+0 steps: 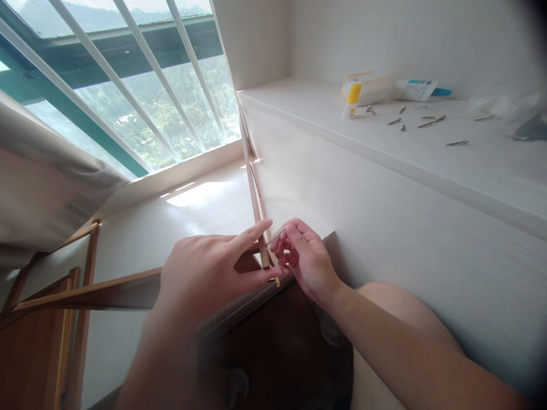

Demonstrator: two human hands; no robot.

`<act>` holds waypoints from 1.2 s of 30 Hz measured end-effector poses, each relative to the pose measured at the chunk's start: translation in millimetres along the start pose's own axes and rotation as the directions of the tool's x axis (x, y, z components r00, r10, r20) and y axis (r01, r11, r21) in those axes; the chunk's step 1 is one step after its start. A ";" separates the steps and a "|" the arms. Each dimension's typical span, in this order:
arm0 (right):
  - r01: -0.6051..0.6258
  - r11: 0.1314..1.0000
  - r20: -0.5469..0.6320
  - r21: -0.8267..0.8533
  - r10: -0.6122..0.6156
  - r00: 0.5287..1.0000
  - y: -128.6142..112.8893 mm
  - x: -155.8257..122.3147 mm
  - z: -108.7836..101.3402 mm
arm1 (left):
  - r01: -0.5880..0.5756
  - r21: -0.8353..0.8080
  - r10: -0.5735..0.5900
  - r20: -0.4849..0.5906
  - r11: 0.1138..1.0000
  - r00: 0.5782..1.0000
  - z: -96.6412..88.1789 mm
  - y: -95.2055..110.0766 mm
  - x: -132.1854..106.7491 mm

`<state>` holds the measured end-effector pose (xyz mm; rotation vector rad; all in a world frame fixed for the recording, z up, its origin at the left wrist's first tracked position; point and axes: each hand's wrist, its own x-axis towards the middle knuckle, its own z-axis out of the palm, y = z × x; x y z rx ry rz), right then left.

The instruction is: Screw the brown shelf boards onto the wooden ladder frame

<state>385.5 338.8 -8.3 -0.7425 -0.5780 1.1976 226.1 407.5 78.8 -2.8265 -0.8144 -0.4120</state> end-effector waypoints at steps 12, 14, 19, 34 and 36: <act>0.494 0.607 0.360 -0.622 -0.338 0.870 -46.2 5.6 -33.0 | 0.015 -0.017 -0.015 0.025 1.000 1.000 -0.3 -1.4 -0.3; 0.565 0.540 0.426 -0.624 -0.372 0.825 -49.3 6.7 -36.1 | 0.016 -0.012 -0.015 0.023 1.000 1.000 0.1 -1.7 -0.8; 0.622 0.485 0.433 -0.614 -0.452 0.780 -44.9 7.6 -36.3 | 0.015 -0.011 -0.014 0.016 1.000 1.000 1.4 -1.6 -1.6; 0.001 0.864 0.308 -0.504 0.178 0.934 -52.5 -2.6 -24.1 | 0.008 0.003 -0.009 0.021 1.000 1.000 1.7 -1.2 -0.6; -0.095 0.903 0.367 -0.419 0.265 0.892 -51.4 -4.2 -22.1 | 0.005 0.004 -0.005 0.024 1.000 1.000 1.7 -1.1 -0.2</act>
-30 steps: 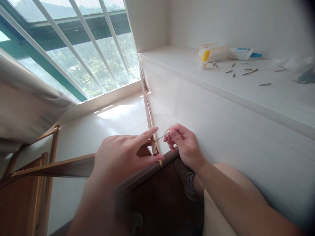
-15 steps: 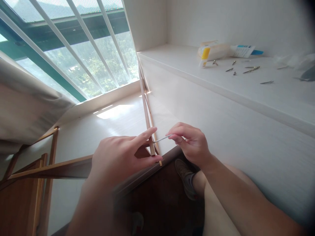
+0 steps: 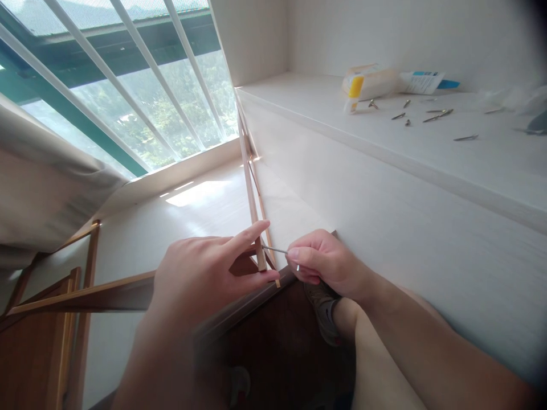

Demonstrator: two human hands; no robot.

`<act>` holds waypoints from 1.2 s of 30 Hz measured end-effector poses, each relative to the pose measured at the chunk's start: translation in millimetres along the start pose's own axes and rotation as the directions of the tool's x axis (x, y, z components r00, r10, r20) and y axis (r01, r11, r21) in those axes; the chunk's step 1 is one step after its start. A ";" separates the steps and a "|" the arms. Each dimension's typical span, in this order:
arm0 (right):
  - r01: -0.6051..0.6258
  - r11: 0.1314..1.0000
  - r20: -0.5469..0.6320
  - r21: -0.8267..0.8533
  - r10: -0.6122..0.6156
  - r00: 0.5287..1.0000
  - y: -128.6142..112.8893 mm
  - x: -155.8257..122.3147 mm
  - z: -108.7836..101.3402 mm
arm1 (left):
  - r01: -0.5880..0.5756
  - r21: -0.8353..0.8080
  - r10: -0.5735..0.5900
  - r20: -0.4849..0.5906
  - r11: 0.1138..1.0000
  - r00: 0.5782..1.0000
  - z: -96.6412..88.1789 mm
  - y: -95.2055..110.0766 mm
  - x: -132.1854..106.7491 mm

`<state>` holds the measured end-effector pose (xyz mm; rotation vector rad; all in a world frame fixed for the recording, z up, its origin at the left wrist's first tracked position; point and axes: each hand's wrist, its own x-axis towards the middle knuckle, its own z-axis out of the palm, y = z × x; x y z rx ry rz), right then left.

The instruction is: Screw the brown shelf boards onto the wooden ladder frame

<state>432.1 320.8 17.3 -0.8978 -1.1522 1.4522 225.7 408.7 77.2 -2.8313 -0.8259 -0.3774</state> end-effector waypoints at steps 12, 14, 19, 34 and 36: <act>0.152 0.909 -0.093 -0.388 -0.202 0.975 -9.9 -0.8 -4.3 | 0.018 0.018 -0.018 0.008 1.000 1.000 0.3 2.0 -0.9; 0.222 0.804 -0.092 -0.551 -0.323 0.942 -10.2 0.7 -8.0 | 0.017 0.022 -0.017 0.001 1.000 1.000 0.8 1.6 -0.8; 0.386 0.543 0.001 -0.746 -0.578 0.816 -6.8 6.7 -14.3 | 0.013 0.018 -0.013 0.002 1.000 1.000 1.1 -0.1 -1.4; 0.521 0.606 -0.006 -0.601 -0.656 0.755 11.3 17.3 -20.4 | 0.011 0.001 -0.011 0.000 1.000 1.000 -1.6 1.7 -0.3; 0.543 0.582 0.017 -0.605 -0.672 0.740 12.3 20.6 -22.8 | 0.013 0.004 -0.013 0.004 1.000 1.000 -1.8 1.8 -0.3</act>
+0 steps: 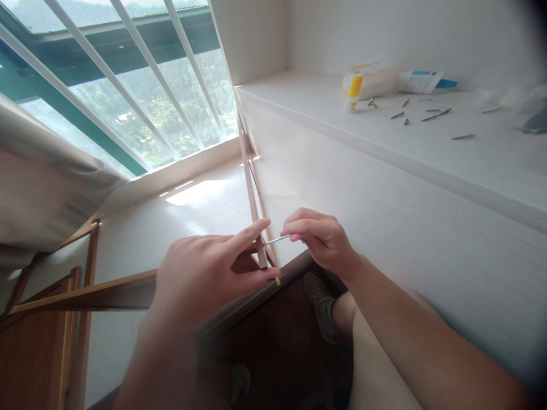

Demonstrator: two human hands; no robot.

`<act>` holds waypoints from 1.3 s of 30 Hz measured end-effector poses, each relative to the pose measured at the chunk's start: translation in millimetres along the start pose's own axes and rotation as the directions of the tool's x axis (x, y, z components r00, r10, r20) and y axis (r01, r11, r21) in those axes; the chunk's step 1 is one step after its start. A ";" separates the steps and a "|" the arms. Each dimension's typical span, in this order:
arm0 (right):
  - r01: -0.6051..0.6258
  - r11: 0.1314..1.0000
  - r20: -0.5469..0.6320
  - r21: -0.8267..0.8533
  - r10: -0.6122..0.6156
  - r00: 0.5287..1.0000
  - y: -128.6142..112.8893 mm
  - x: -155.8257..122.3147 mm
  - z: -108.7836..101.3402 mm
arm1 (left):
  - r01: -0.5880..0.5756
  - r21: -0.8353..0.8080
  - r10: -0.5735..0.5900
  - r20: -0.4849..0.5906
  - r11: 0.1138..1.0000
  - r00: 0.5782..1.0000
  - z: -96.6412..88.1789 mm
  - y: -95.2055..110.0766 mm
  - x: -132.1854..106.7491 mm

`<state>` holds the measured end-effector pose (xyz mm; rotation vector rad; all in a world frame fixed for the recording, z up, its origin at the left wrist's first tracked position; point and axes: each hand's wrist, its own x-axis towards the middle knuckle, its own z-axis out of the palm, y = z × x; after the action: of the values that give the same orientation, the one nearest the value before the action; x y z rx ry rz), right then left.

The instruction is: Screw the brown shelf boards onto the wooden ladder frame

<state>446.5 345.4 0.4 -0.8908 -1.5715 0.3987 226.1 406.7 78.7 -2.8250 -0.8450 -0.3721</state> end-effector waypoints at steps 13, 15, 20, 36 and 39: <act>0.029 0.979 0.102 -0.203 -0.009 0.995 -4.2 -0.9 -0.9 | 0.009 0.014 -0.009 0.025 1.000 1.000 -2.8 -2.2 -1.2; 0.017 0.979 0.099 -0.201 0.003 0.995 -6.1 -1.4 0.2 | 0.004 0.014 -0.004 0.030 1.000 1.000 -2.7 -2.5 -1.2; -0.145 0.971 0.021 -0.187 0.152 0.988 -21.3 -5.2 7.4 | 0.009 0.002 -0.010 0.027 1.000 1.000 -4.2 -2.0 0.0; -0.376 0.924 -0.043 -0.074 0.374 0.927 -34.7 -4.3 10.5 | -0.006 -0.001 0.006 0.001 1.000 1.000 -2.1 -0.7 0.2; -0.357 0.931 -0.049 -0.074 0.354 0.934 -32.8 -2.9 9.1 | -0.007 -0.011 0.007 -0.012 1.000 1.000 -2.2 -0.1 1.0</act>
<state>427.5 324.2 19.3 -1.2470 -1.4017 0.5748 226.4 406.8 81.1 -2.8326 -0.8334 -0.3934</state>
